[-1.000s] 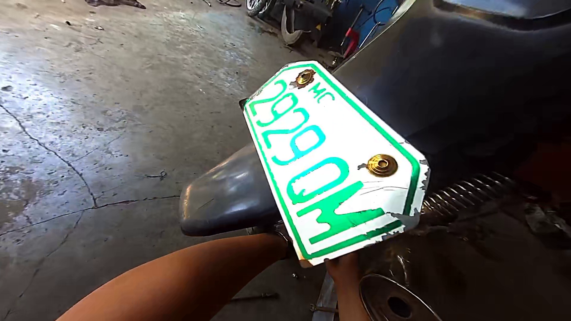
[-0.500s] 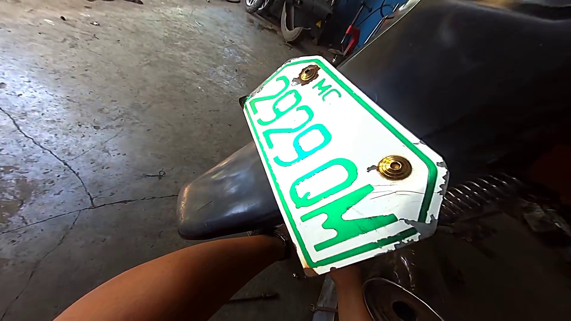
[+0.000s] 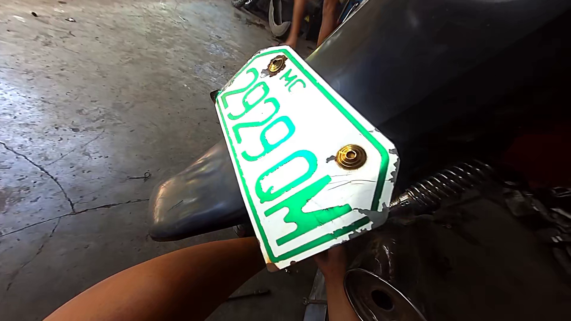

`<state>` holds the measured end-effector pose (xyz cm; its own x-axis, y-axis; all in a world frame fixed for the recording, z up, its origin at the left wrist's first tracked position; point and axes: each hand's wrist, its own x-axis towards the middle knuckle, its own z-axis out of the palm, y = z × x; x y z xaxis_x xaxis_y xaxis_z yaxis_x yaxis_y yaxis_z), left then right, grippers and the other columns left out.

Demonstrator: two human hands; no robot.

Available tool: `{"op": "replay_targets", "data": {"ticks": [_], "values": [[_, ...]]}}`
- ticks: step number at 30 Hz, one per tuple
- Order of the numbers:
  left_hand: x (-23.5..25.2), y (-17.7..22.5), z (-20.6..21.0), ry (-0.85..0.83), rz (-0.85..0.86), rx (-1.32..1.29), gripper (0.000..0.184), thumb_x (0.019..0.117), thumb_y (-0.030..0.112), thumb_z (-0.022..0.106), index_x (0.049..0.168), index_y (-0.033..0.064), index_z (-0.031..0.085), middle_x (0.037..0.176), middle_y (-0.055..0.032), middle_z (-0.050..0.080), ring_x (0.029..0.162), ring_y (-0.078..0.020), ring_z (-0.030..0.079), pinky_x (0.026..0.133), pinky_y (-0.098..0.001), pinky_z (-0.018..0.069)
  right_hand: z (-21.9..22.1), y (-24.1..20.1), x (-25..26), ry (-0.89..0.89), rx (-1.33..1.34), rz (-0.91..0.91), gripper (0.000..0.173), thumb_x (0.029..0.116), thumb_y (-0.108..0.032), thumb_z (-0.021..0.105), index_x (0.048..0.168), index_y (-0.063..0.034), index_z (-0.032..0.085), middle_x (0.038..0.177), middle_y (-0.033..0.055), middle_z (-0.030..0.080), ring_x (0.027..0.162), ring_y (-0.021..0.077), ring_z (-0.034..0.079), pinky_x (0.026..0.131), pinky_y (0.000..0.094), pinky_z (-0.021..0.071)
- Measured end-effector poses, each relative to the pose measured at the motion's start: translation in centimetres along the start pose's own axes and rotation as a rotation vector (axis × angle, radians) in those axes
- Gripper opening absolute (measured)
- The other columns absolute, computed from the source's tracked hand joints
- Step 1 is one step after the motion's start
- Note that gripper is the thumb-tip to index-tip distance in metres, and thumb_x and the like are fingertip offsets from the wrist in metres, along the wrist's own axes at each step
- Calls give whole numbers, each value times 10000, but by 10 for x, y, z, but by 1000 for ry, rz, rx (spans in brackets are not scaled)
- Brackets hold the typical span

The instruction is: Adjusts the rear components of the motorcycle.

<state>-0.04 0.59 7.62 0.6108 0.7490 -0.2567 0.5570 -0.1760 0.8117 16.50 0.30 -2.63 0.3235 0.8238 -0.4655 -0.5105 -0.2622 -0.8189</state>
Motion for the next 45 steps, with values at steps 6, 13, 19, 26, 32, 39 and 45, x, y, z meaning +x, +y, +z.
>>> {"op": "replay_targets", "data": {"ticks": [6, 13, 19, 26, 32, 39, 45], "values": [[9, 10, -3, -68, -103, 246, 376, 1099, 270, 451, 1336, 13, 593, 1406, -213, 571, 1290, -384, 560, 1046, -572, 426, 5, -5, -4, 30, -2, 24, 293, 1101, -206, 426, 862, -105, 562, 577, -13, 504, 411, 52, 440, 406, 193, 426], [8, 26, -6, -148, -109, 571, 301, 1057, 92, 447, 1302, -35, 567, 1336, -233, 579, 1154, -419, 618, 881, -567, 505, 4, -6, -1, -24, -8, 37, 359, 1110, -207, 392, 816, -91, 561, 505, -19, 467, 364, 48, 430, 363, 191, 402], [-1, 39, -15, -117, -85, 535, 223, 1000, 88, 546, 1146, -56, 634, 1187, -247, 645, 1086, -423, 646, 835, -572, 525, 0, -1, 3, -46, 2, 11, 305, 1113, -201, 369, 892, -88, 546, 552, -11, 479, 382, 63, 428, 381, 212, 415], [9, 25, -8, -144, -92, 555, 284, 1043, 57, 452, 1273, -26, 598, 1319, -230, 597, 1149, -422, 622, 876, -585, 508, -4, -3, 1, -89, 40, 20, 335, 1115, -204, 363, 874, -101, 572, 548, -31, 483, 397, 49, 448, 401, 195, 427], [6, -14, 6, 12, -56, 122, 430, 1028, 180, 586, 1439, 61, 545, 1411, -171, 596, 1298, -323, 577, 1103, -500, 426, -10, -3, 4, -144, 71, 45, 358, 1113, -217, 338, 858, -118, 569, 573, -28, 498, 422, 50, 447, 418, 193, 417], [4, -41, 15, 64, -5, 114, 373, 1053, 201, 546, 1381, 31, 603, 1319, -182, 653, 1229, -315, 620, 1081, -483, 437, -9, 0, 5, -143, 100, 16, 361, 1107, -192, 310, 862, -115, 565, 553, -34, 479, 410, 52, 440, 415, 195, 412], [2, -27, 5, -15, -24, 276, 365, 1090, 193, 434, 1376, 33, 595, 1330, -194, 634, 1240, -351, 605, 1044, -519, 439, -5, 0, 7, -116, 113, 40, 370, 1110, -222, 333, 855, -109, 576, 569, -13, 521, 434, 68, 487, 444, 213, 456]]}}
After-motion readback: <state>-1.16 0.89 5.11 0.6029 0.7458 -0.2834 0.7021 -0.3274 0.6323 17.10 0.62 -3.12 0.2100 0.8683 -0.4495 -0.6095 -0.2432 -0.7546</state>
